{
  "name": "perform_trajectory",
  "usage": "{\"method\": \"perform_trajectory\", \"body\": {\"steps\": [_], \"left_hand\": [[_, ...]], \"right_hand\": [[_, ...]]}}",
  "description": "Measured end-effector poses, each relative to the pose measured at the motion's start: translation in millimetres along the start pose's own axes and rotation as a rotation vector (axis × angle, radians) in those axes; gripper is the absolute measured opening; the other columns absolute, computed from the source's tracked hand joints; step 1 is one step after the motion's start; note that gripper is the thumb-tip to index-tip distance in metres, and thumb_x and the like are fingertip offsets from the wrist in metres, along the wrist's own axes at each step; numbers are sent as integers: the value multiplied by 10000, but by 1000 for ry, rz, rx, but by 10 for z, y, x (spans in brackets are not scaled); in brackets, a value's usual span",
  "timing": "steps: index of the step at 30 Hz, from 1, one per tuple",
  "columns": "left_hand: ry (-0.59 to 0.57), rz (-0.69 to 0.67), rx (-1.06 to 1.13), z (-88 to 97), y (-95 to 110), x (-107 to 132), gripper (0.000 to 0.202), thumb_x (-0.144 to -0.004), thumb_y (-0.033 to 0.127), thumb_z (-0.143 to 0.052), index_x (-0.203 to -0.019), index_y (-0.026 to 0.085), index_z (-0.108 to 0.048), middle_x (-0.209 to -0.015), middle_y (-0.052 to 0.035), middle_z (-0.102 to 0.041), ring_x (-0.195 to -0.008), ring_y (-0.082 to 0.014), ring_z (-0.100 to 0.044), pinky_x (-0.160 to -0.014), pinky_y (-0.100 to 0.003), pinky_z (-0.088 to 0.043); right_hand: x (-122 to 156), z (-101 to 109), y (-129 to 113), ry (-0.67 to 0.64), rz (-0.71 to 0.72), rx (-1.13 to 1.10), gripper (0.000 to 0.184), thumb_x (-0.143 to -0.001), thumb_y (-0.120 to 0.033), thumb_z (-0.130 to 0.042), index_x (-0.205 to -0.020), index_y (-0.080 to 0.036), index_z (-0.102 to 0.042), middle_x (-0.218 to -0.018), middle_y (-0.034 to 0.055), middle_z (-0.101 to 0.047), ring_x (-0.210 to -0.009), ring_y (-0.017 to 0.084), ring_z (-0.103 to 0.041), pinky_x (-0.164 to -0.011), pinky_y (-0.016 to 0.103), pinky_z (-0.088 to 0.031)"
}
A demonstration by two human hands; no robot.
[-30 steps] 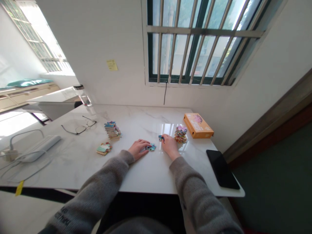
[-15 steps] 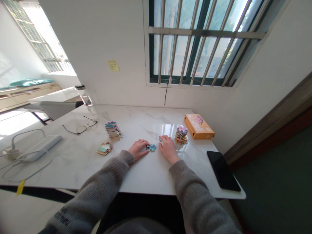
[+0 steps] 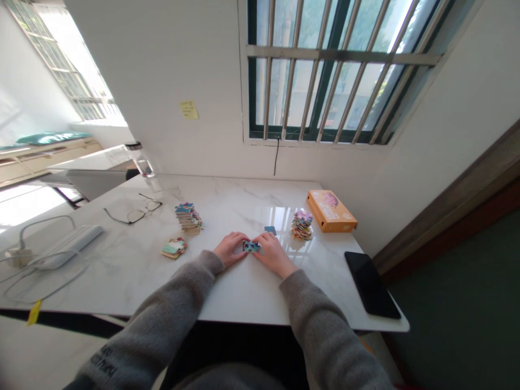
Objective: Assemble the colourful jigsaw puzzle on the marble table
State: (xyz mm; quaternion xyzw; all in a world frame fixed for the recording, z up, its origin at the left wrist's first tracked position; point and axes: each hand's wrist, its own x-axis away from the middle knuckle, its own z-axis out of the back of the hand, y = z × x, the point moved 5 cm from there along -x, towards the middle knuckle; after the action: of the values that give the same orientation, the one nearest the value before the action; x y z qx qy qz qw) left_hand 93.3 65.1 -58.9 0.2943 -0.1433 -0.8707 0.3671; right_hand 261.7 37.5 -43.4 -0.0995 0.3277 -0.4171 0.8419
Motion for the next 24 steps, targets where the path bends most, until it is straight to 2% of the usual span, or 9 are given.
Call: {"method": "perform_trajectory", "body": {"steps": [3,8,10,13,15,18,20,24], "left_hand": [[56,-55,42,39,34,6,354,-774,208,-712,-1114,234,-616,-1140,-57,-654,-1063,-248,-566,-974,-402,-447],[132,-80,27,148,51,54,294,-760,257,-753,-1033,230,-647,-1038,-56,-640,-989,-237,-570,-926,-395,-470],[179,-80,18,192,48,80,283,-767,281,-757,-1022,229,-648,-1032,-61,-627,-977,-234,-573,-916,-396,-476],[241,-101,27,208,59,109,297,-775,302,-758,-1034,219,-641,-1042,-74,-609,-981,-235,-577,-906,-402,-487],[238,-126,50,175,81,117,328,-762,315,-773,-1044,213,-641,-1035,-78,-596,-973,-234,-581,-895,-398,-501],[162,-162,115,106,133,121,341,-760,320,-776,-1058,213,-649,-1013,-73,-585,-944,-216,-591,-873,-371,-527],[135,-194,131,94,187,128,325,-776,277,-748,-1079,214,-650,-1056,-84,-594,-982,-219,-592,-901,-376,-527],[144,-272,107,132,303,135,360,-752,164,-688,-1103,225,-641,-1215,-90,-623,-1098,-236,-566,-987,-411,-485]], "right_hand": [[-5,51,-65,48,50,-29,296,-807,-136,-710,-1081,-215,-631,-1053,72,-627,-1037,253,-535,-945,415,-473],[-6,84,-106,125,60,-142,307,-814,-123,-650,-1102,-229,-637,-1108,83,-618,-1086,252,-539,-959,425,-468],[-17,59,-85,132,-6,-211,272,-850,-163,-613,-1114,-222,-636,-1100,87,-625,-1057,243,-559,-877,393,-490],[-38,-27,-27,102,-174,-393,249,-899,-258,-568,-1136,-205,-621,-952,55,-649,-860,196,-603,-708,317,-484],[-47,-73,6,109,-264,-496,233,-904,-301,-554,-1099,-196,-626,-858,24,-637,-747,165,-588,-669,296,-466],[-48,-76,41,171,-317,-548,223,-909,-329,-528,-1058,-192,-624,-773,-7,-584,-692,148,-553,-664,286,-447],[-46,-72,41,170,-303,-552,247,-917,-326,-510,-1106,-195,-601,-734,-25,-537,-671,144,-528,-644,278,-428],[-44,-100,-13,85,-225,-542,283,-925,-305,-500,-1180,-198,-559,-717,-40,-499,-640,138,-489,-604,265,-396]]}}
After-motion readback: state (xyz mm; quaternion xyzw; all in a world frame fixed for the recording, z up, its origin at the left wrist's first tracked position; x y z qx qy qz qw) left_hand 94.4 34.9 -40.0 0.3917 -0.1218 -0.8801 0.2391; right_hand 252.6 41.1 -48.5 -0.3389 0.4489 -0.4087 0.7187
